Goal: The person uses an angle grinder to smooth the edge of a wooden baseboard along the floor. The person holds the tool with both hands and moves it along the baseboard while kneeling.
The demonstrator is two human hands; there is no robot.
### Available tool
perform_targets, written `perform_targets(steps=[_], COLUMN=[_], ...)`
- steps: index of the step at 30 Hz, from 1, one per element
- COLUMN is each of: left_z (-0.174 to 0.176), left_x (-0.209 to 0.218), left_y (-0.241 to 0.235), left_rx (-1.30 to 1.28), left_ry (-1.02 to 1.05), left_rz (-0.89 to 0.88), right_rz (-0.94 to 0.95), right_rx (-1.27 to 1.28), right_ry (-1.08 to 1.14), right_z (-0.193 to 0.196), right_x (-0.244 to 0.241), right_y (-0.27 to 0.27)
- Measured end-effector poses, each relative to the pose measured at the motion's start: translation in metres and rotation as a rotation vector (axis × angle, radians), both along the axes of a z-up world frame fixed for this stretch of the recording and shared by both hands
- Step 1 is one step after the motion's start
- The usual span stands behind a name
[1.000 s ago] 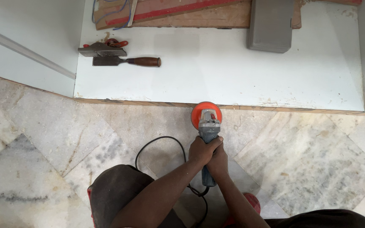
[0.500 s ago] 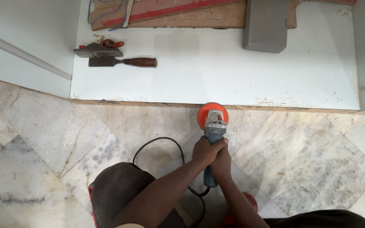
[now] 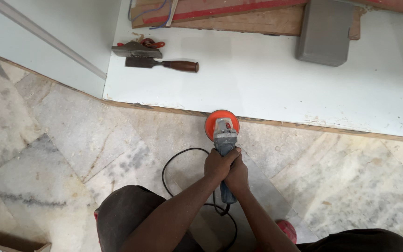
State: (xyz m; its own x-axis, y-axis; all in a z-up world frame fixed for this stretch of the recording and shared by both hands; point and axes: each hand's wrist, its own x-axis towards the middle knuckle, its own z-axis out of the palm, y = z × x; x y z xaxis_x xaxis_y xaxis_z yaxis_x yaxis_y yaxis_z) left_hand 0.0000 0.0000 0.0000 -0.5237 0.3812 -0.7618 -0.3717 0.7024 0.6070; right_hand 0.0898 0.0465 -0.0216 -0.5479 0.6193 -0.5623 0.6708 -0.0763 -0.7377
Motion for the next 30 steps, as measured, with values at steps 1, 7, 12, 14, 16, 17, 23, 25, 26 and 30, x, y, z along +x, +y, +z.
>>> perform_targets(steps=[1, 7, 12, 14, 16, 17, 23, 25, 26, 30], left_z=[-0.001, -0.006, -0.007, -0.007, -0.008, -0.009, -0.01, -0.01, -0.01, -0.009], left_x=[-0.002, -0.002, 0.007, 0.011, 0.015, 0.017, 0.03, 0.035, 0.037, 0.045], left_y=[-0.002, -0.003, 0.005, 0.009, 0.012, 0.014, 0.028, 0.032, 0.034, 0.042], left_rx=[-0.009, 0.012, 0.007, 0.03, 0.045, 0.05, 0.052, 0.058, 0.071, 0.107], left_ry=[0.003, -0.004, 0.001, -0.002, -0.004, -0.006, 0.014, 0.017, 0.02, -0.04], left_rz=[0.001, 0.005, -0.035, -0.054, -0.065, -0.067, -0.096, -0.106, -0.107, -0.13], right_rz=[0.003, 0.014, -0.007, -0.012, -0.022, -0.027, -0.068, -0.077, -0.081, -0.115], right_rx=[-0.008, 0.024, 0.051, 0.068, 0.077, 0.082, 0.071, 0.082, 0.087, 0.079], right_ry=[0.011, -0.045, -0.051, -0.049, -0.088, -0.108, -0.089, -0.088, -0.089, -0.103], right_z=[0.0, 0.0, 0.001, 0.002, 0.002, 0.003, 0.0, -0.003, -0.004, -0.005], right_x=[-0.002, -0.003, 0.007, 0.011, 0.015, 0.017, 0.032, 0.037, 0.04, 0.049], right_y=[-0.001, -0.002, 0.004, 0.007, 0.01, 0.011, 0.022, 0.026, 0.027, 0.033])
